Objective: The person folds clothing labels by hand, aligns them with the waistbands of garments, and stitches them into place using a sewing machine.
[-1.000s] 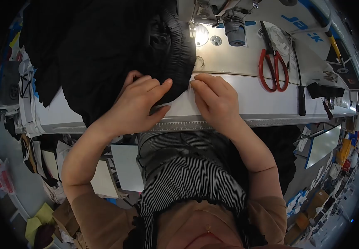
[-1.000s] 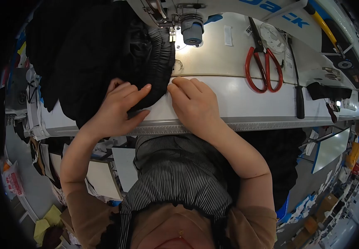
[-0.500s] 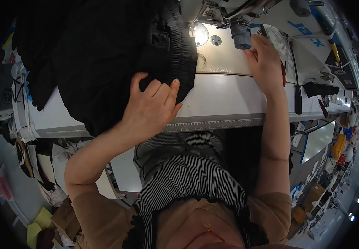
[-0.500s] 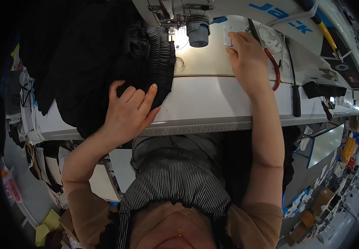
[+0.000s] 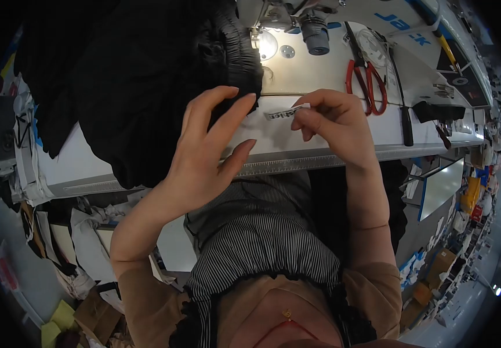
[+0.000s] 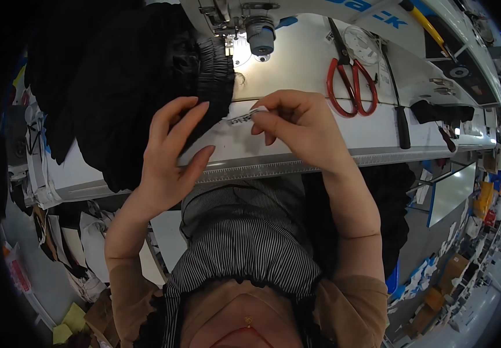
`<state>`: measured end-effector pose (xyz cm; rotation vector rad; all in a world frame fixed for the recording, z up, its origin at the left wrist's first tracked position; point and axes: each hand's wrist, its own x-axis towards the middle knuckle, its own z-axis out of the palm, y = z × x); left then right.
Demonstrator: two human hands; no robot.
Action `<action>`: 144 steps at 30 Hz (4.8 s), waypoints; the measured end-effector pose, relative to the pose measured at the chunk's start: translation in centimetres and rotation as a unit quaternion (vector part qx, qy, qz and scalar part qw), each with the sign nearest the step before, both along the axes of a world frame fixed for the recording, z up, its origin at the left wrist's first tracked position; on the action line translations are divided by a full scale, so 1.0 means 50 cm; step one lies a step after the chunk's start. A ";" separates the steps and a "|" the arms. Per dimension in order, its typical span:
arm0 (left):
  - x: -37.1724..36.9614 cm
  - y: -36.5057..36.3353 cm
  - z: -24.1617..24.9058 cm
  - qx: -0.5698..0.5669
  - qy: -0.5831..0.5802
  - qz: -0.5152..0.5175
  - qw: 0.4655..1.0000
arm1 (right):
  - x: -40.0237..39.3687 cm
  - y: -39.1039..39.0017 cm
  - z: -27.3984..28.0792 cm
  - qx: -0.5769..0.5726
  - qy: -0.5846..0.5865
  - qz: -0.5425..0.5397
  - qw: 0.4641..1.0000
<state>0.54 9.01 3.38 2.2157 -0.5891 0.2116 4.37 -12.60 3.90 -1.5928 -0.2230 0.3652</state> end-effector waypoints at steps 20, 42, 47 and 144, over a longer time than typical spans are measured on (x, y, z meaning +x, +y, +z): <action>-0.022 -0.031 -0.017 -0.384 0.321 -0.051 0.864 | -0.072 0.014 -0.023 0.313 0.205 -0.002 0.927; -0.036 -0.033 -0.015 -0.150 -0.233 -0.207 0.938 | -0.107 0.038 0.010 0.200 0.241 0.122 0.942; -0.037 -0.009 -0.007 -0.054 -0.277 -0.207 0.937 | -0.121 0.029 0.019 0.139 0.172 0.092 0.971; 0.005 -0.207 -0.056 -0.418 0.235 -0.048 0.876 | -0.098 -0.062 -0.015 0.031 -0.069 -0.219 0.973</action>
